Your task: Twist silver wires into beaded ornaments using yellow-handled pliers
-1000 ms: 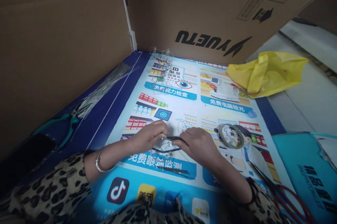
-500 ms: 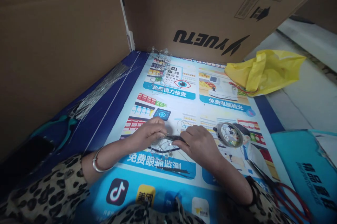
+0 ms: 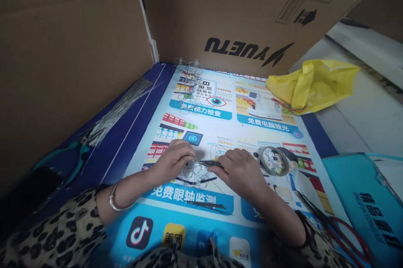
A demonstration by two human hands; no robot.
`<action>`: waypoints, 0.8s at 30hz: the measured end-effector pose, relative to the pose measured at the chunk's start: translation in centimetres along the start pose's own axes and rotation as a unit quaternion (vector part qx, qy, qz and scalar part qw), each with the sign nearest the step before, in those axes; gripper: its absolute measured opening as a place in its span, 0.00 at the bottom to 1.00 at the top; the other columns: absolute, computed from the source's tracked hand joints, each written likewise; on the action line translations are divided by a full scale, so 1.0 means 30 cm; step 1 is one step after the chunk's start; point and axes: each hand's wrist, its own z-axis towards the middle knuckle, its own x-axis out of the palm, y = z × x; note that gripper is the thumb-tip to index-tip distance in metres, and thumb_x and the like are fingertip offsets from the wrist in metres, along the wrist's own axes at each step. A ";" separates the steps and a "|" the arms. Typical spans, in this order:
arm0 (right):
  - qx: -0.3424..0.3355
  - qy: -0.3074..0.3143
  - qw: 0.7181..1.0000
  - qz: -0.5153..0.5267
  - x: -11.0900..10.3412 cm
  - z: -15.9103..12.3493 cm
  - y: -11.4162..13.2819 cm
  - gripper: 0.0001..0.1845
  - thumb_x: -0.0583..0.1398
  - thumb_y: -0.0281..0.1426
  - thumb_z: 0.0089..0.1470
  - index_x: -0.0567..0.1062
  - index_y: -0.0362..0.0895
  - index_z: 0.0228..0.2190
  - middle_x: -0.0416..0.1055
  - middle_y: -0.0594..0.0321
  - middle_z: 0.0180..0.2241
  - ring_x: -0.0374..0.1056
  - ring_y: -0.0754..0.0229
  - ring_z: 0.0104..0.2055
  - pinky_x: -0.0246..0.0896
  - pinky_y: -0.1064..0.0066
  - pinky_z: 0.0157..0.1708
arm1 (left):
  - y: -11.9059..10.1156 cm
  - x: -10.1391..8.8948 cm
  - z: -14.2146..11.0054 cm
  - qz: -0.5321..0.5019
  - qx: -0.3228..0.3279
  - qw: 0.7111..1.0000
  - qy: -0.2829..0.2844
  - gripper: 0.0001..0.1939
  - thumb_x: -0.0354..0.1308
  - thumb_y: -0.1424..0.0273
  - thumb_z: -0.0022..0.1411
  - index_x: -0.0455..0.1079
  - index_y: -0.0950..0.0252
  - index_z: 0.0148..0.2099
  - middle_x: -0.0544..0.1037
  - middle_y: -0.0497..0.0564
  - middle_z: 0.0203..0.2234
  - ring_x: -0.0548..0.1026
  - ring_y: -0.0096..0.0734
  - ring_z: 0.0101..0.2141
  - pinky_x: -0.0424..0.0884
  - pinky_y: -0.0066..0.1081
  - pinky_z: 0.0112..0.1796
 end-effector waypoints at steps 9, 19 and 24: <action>-0.002 -0.023 1.000 -0.012 -0.011 -0.002 -0.001 0.20 0.55 0.44 0.56 0.72 0.43 0.23 0.68 0.61 0.23 0.61 0.60 0.29 0.43 0.68 0.31 | -0.004 -0.001 -0.008 0.003 0.062 0.998 -0.026 0.08 0.47 0.76 0.63 0.66 0.61 0.39 0.75 0.50 0.33 0.70 0.33 0.39 0.61 0.38 0.43; -0.011 -0.037 0.999 -0.036 -0.019 -0.001 0.008 0.19 0.55 0.45 0.55 0.72 0.43 0.23 0.67 0.60 0.23 0.59 0.58 0.30 0.42 0.67 0.32 | -0.009 0.000 -0.009 -0.002 0.089 0.996 -0.023 0.07 0.47 0.78 0.63 0.64 0.62 0.37 0.74 0.49 0.33 0.69 0.32 0.37 0.61 0.37 0.41; -0.013 -0.049 0.998 -0.046 -0.004 0.001 0.023 0.20 0.55 0.45 0.55 0.71 0.43 0.22 0.67 0.60 0.23 0.58 0.59 0.29 0.42 0.66 0.31 | -0.017 0.002 -0.010 0.007 0.079 0.997 -0.022 0.05 0.48 0.76 0.64 0.63 0.63 0.36 0.73 0.50 0.31 0.68 0.31 0.35 0.61 0.36 0.40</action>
